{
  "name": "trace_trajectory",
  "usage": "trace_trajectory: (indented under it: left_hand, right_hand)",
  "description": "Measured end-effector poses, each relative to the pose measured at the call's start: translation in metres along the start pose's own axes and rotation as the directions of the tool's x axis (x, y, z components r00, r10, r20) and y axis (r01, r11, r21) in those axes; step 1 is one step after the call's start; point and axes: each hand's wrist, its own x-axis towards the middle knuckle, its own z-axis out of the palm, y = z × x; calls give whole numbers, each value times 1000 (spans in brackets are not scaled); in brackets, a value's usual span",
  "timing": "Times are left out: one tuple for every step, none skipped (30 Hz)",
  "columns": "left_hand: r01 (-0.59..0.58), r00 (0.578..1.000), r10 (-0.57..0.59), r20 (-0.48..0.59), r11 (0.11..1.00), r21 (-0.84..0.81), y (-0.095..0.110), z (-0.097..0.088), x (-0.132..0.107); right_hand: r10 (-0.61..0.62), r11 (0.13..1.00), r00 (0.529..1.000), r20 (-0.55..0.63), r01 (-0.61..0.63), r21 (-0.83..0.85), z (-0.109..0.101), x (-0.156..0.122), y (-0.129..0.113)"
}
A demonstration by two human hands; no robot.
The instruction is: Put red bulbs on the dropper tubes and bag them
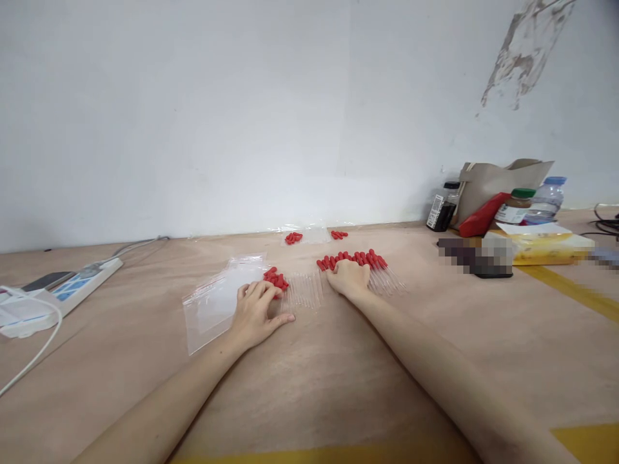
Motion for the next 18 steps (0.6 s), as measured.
trace_trajectory:
  left_hand:
    - [10,1000,-10,3,1000,7,-3,0,1]
    - [20,1000,-20,5,1000,13,-5,0,1]
    - [29,1000,-30,8,999,18,-7,0,2]
    - [37,999,-37,11,999,23,-8,1,3]
    - [44,999,-44,16,999,28,-9,1,4]
    - [51,998,-51,22,998,32,-10,2,5]
    - [58,998,-59,27,998,36,-10,2,6]
    - [68,997,-69,31,997,41,-11,3,7]
    - [83,996,-84,30,996,46,-11,3,7]
    - [104,994,-105,21,993,53,-11,3,7]
    - [133,991,-134,4,989,62,-12,3,8]
    - [167,986,-166,-18,983,70,-12,3,9]
    - [202,979,-199,-41,976,79,-12,3,10]
    - [232,972,-227,-61,969,88,-12,3,12]
    - [251,967,-244,-74,963,99,-12,2,14]
    - [258,965,-250,-81,959,115,-12,2,16]
    - [254,966,-245,-83,958,134,-12,2,18]
    - [244,969,-234,-84,957,154,-12,2,21]
  right_hand:
    - [-1,1000,1000,-1,1,-12,1,0,1]
    - [-1,1000,1000,-1,1,-22,1,0,2]
    - [-4,1000,1000,0,4,-31,1,0,3]
    - [-11,999,1000,-2,11,-39,1,-1,3]
    - [-22,999,1000,-7,21,-47,0,-1,3]
    - [-37,998,999,-21,36,-53,-1,-3,3]
    - [-57,997,998,-37,55,-55,-2,-4,2]
    - [-81,996,995,-53,79,-52,-4,-7,1]
    - [-108,993,992,-60,105,-47,-5,-9,-2]
    - [-136,990,989,-55,134,-40,-7,-12,-5]
    - [-162,986,986,-37,161,-35,-9,-15,-8]
    - [-182,983,983,-7,182,-36,-10,-17,-12]
    - [-194,980,981,28,195,-41,-12,-20,-16]
    - [-199,978,978,62,202,-50,-13,-22,-19]
    - [-197,978,976,91,203,-58,-13,-23,-22]
    - [-192,978,975,113,200,-64,-14,-24,-25]
    - [-184,979,974,131,194,-66,-14,-25,-27]
    - [-176,980,973,146,187,-65,-14,-25,-28]
